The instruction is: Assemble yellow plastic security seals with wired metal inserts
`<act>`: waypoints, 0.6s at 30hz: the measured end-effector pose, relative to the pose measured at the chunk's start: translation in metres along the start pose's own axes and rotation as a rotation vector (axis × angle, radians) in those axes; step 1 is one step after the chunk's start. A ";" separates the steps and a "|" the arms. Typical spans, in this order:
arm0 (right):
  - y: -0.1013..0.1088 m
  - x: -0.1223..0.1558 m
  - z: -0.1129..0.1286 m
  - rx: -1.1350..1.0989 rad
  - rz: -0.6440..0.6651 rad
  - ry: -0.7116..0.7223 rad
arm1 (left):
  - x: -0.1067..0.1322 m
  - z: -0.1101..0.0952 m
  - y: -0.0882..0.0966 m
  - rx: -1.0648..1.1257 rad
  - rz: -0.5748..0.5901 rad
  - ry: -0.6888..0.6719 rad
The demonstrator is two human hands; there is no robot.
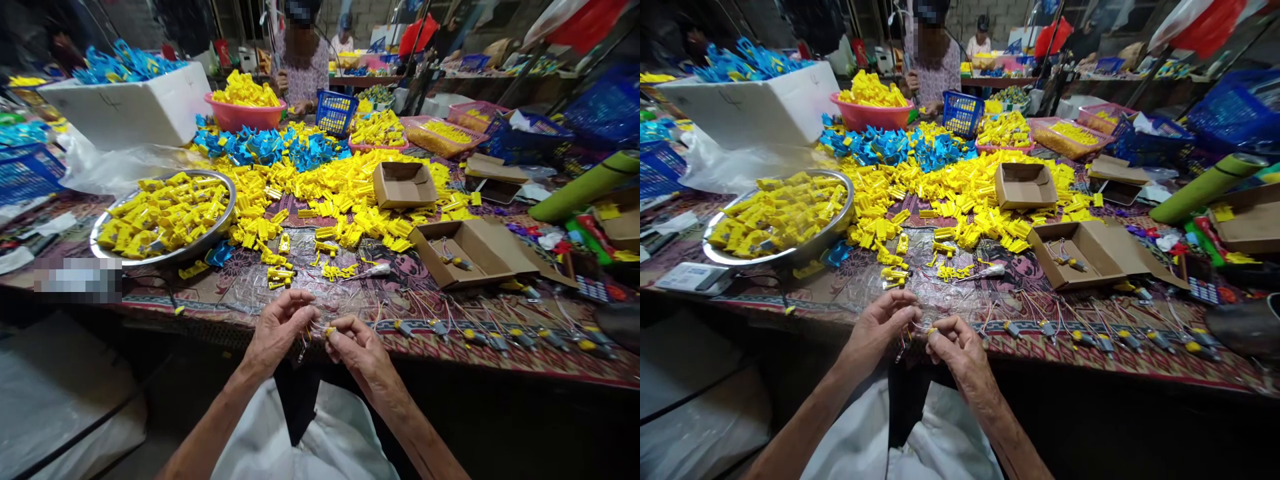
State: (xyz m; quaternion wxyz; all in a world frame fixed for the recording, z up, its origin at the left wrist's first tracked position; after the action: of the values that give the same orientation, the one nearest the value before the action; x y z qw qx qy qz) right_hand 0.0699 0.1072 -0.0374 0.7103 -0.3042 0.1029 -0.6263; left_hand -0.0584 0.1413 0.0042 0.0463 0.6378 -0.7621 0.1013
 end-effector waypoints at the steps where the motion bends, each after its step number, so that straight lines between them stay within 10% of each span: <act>1: -0.001 0.000 0.000 -0.002 0.003 0.000 | 0.001 -0.003 0.001 -0.050 -0.019 -0.026; 12: -0.007 -0.001 0.003 -0.004 0.023 -0.015 | 0.013 0.001 -0.016 -0.106 0.146 -0.081; 18: -0.001 -0.002 -0.003 0.071 -0.040 -0.092 | 0.007 0.013 0.001 -0.238 0.014 -0.062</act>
State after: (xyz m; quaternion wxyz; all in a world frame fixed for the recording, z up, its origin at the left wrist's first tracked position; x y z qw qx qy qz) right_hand 0.0671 0.1078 -0.0395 0.7120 -0.3094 0.0417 -0.6290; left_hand -0.0603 0.1318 -0.0071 0.0974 0.6254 -0.7741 -0.0095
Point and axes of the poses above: each hand's wrist, its own x-axis away from the middle knuckle, its own y-axis out of the back of the hand, z = x × y, the point moved 10 cm from there along -x, towards the middle knuckle, and after that the axes turned 6 degrees about -x, right-handed, at the moved point
